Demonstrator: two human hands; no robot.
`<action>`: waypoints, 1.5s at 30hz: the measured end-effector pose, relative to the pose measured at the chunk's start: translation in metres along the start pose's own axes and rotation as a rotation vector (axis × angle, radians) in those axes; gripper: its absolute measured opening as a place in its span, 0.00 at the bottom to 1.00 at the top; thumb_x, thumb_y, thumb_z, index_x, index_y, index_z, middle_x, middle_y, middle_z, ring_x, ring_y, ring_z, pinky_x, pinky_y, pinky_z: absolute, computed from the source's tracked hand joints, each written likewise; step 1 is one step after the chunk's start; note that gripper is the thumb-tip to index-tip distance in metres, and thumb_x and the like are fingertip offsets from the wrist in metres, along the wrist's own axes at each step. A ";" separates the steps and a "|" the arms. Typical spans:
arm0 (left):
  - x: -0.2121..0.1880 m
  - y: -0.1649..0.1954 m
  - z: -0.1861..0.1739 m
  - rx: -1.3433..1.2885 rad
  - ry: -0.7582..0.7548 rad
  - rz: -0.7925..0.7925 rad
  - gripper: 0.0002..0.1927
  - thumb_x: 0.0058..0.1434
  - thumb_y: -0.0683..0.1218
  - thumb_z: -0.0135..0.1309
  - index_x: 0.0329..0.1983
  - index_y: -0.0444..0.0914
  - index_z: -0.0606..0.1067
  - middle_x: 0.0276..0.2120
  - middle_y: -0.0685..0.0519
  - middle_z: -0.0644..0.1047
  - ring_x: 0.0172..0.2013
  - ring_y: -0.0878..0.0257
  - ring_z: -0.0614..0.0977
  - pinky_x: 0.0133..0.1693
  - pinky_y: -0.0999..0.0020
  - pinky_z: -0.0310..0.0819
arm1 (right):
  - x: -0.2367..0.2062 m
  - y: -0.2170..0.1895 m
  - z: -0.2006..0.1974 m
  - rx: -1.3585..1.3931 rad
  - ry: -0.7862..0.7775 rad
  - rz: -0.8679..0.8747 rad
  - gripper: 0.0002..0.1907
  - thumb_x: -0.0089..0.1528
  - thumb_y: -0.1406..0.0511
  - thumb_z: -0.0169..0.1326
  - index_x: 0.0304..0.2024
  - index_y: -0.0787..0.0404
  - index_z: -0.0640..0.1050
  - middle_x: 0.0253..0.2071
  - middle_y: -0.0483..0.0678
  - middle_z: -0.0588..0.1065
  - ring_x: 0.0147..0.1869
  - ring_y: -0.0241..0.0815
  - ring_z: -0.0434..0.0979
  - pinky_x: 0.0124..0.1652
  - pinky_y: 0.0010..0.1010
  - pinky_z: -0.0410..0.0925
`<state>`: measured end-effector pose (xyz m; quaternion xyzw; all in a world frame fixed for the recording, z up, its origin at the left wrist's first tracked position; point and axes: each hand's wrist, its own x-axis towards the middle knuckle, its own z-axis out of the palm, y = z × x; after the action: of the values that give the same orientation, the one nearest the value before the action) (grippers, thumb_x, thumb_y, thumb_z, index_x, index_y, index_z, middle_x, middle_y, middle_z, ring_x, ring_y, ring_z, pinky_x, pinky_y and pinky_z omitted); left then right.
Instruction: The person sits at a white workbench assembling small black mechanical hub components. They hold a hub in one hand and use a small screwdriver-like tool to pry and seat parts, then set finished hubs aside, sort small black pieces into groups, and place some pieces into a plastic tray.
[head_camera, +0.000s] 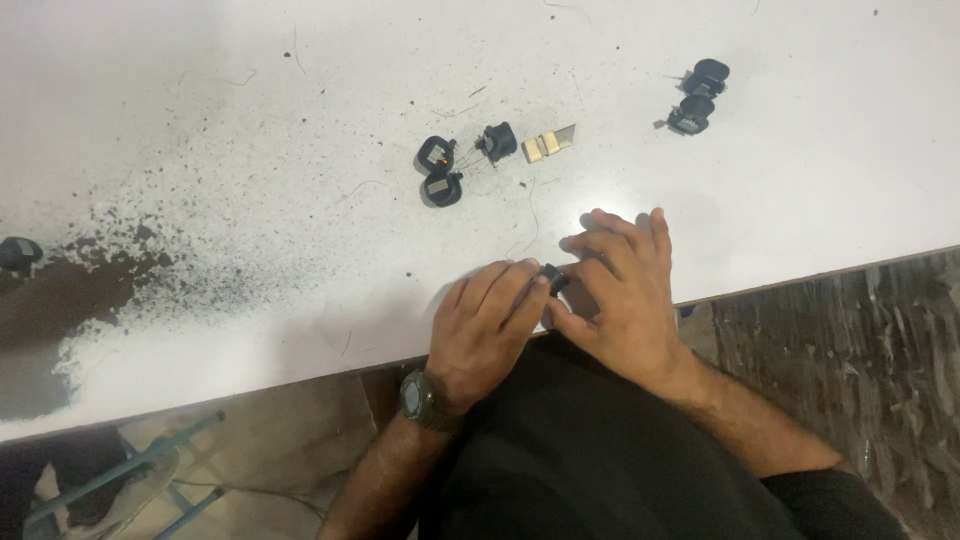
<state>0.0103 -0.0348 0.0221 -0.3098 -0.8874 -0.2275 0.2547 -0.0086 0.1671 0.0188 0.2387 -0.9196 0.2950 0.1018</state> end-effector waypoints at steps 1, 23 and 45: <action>-0.001 0.001 0.001 0.005 -0.004 -0.019 0.15 0.66 0.39 0.61 0.56 0.37 0.76 0.57 0.48 0.75 0.59 0.55 0.76 0.54 0.58 0.76 | 0.001 -0.001 -0.003 -0.007 0.001 0.007 0.16 0.51 0.61 0.69 0.38 0.60 0.79 0.56 0.49 0.72 0.73 0.54 0.62 0.71 0.69 0.43; -0.015 0.015 0.011 -0.010 -0.009 -0.291 0.12 0.60 0.45 0.67 0.44 0.41 0.77 0.57 0.51 0.72 0.61 0.55 0.72 0.64 0.50 0.64 | 0.058 0.047 -0.018 -0.328 -0.006 -0.151 0.10 0.65 0.66 0.61 0.48 0.61 0.79 0.44 0.49 0.73 0.48 0.50 0.70 0.47 0.42 0.64; -0.014 0.017 0.010 -0.078 0.045 -0.358 0.14 0.63 0.43 0.66 0.49 0.42 0.76 0.56 0.53 0.74 0.59 0.56 0.75 0.65 0.49 0.64 | -0.022 0.014 -0.017 0.429 0.416 -0.120 0.15 0.59 0.70 0.62 0.44 0.61 0.71 0.38 0.48 0.77 0.58 0.46 0.77 0.75 0.58 0.50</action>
<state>0.0279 -0.0236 0.0106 -0.1515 -0.9128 -0.3104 0.2178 0.0041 0.1958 0.0184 0.2432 -0.7800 0.5183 0.2525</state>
